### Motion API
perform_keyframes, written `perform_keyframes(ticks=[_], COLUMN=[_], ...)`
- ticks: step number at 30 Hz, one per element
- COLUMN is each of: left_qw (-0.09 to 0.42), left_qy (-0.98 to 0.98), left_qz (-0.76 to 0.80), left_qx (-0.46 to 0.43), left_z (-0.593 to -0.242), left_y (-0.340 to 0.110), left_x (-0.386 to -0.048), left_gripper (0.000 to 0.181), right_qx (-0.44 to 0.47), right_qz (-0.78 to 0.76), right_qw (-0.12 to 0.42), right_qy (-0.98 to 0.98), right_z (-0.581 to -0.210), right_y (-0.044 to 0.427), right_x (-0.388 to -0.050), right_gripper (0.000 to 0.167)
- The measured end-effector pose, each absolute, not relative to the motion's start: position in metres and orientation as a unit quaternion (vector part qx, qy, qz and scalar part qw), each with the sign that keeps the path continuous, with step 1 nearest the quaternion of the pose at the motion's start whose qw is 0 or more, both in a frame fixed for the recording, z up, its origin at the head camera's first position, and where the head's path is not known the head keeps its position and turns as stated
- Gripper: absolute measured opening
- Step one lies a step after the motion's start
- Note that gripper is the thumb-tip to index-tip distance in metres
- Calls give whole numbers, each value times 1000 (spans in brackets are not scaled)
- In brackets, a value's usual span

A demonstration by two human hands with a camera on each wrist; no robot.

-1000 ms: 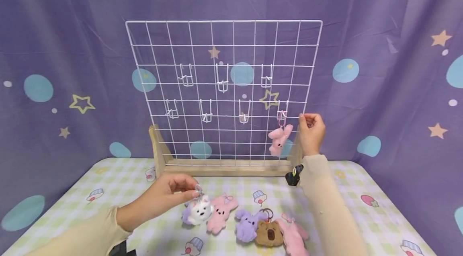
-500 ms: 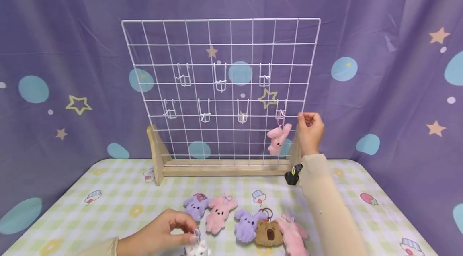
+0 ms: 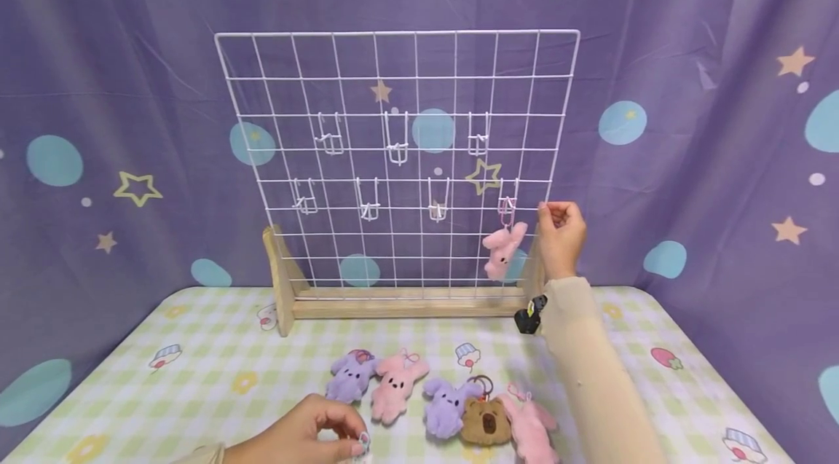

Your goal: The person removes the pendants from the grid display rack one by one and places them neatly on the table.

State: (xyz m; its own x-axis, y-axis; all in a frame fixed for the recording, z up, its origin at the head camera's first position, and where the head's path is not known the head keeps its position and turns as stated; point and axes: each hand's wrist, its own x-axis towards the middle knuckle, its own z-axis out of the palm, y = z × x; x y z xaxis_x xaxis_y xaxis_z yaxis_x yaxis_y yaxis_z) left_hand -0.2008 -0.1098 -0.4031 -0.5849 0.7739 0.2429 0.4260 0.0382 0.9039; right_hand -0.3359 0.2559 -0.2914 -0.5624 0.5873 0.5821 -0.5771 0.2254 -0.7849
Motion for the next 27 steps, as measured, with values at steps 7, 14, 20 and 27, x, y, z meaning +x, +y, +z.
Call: perform_keyframes(ticks=[7,14,20,27], left_qw=[135,94,56,21], left_qy=[733,784,814,824], left_qz=[544,538,515,503], left_qx=[385,295,261,261], left_z=[-405,-406,-407,-408], left_y=[-106,-102,-102,-104], left_x=[-205,-206,-209,-213], left_gripper=[14,9,8,4], right_qx=[-5,-9,-6,0], right_qz=[621,623,622,622], right_qw=[462,464,465,468], right_qy=[-633,-630,-630,-627], right_z=[-292,-293,-292,-292], right_y=[256,256,256,257], right_x=[-335,-336,-335,-335], right_gripper=[16,6,12,15])
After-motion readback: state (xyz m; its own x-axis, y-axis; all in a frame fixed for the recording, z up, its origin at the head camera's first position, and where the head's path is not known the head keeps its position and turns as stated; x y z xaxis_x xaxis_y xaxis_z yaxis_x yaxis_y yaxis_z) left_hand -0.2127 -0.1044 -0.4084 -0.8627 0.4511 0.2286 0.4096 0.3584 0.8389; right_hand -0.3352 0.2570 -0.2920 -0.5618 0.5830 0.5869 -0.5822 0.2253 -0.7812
